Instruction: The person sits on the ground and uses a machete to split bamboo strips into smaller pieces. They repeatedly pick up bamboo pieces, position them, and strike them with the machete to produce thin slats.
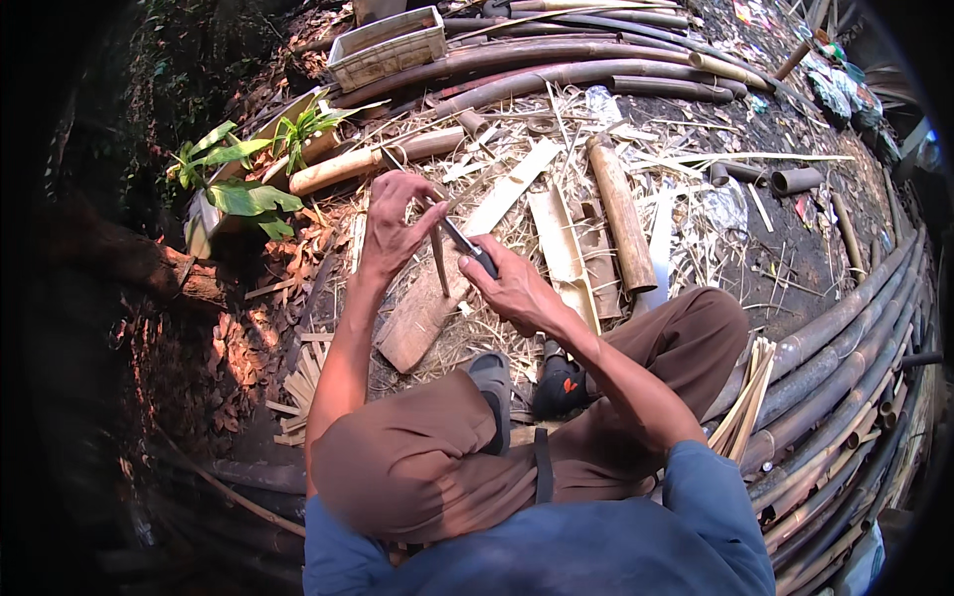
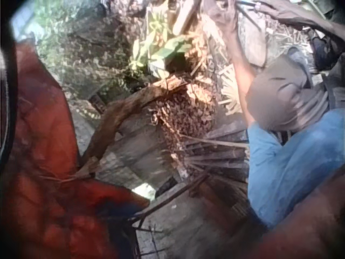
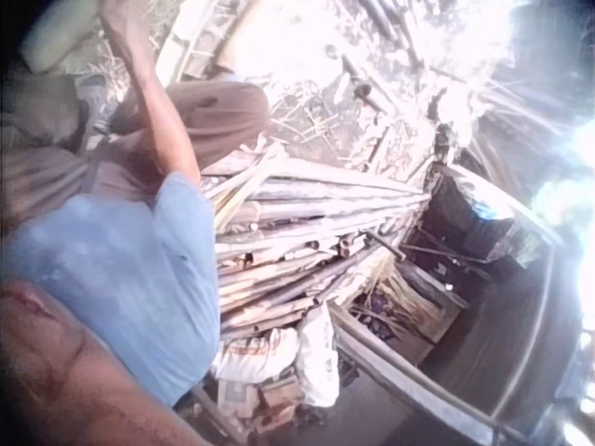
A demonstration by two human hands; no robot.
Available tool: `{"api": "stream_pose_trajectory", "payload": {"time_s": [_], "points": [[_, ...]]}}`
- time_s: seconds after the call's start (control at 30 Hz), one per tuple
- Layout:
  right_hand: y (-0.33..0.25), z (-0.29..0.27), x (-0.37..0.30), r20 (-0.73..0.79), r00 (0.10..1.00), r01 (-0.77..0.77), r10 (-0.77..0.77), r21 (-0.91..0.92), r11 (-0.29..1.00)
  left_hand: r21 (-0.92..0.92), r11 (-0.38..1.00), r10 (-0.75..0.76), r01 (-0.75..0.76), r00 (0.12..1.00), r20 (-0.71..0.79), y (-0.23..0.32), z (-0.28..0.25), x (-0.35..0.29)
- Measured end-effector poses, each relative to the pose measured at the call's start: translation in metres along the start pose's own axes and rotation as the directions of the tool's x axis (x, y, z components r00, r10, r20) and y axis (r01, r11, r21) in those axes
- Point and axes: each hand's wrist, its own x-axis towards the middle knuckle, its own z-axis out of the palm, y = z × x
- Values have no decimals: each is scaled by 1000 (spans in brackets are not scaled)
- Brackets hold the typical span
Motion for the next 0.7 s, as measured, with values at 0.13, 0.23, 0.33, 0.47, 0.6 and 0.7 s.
{"api": "stream_pose_trajectory", "payload": {"time_s": [0.13,0.23,0.33,0.47,0.6,0.7], "points": [[12,-14,21,4,1000,5,-5,-53,999,-29,999,17,-15,997,69,-6,9,22],[21,-30,30,28,998,-55,55,-29,998,-17,1000,17,-14,984,179,-12,17,36],[30,-43,38,23,998,-59,61,-59,996,25,993,101,-112,959,263,-16,27,50],[45,-55,47,-17,999,-41,40,-124,991,-78,987,157,-139,935,317,-25,50,66],[57,-69,65,-45,995,-90,87,-75,993,-127,979,191,-159,932,308,-36,82,87],[74,-81,77,-77,994,-89,82,-93,992,-115,972,229,-204,929,292,-42,110,97]]}}
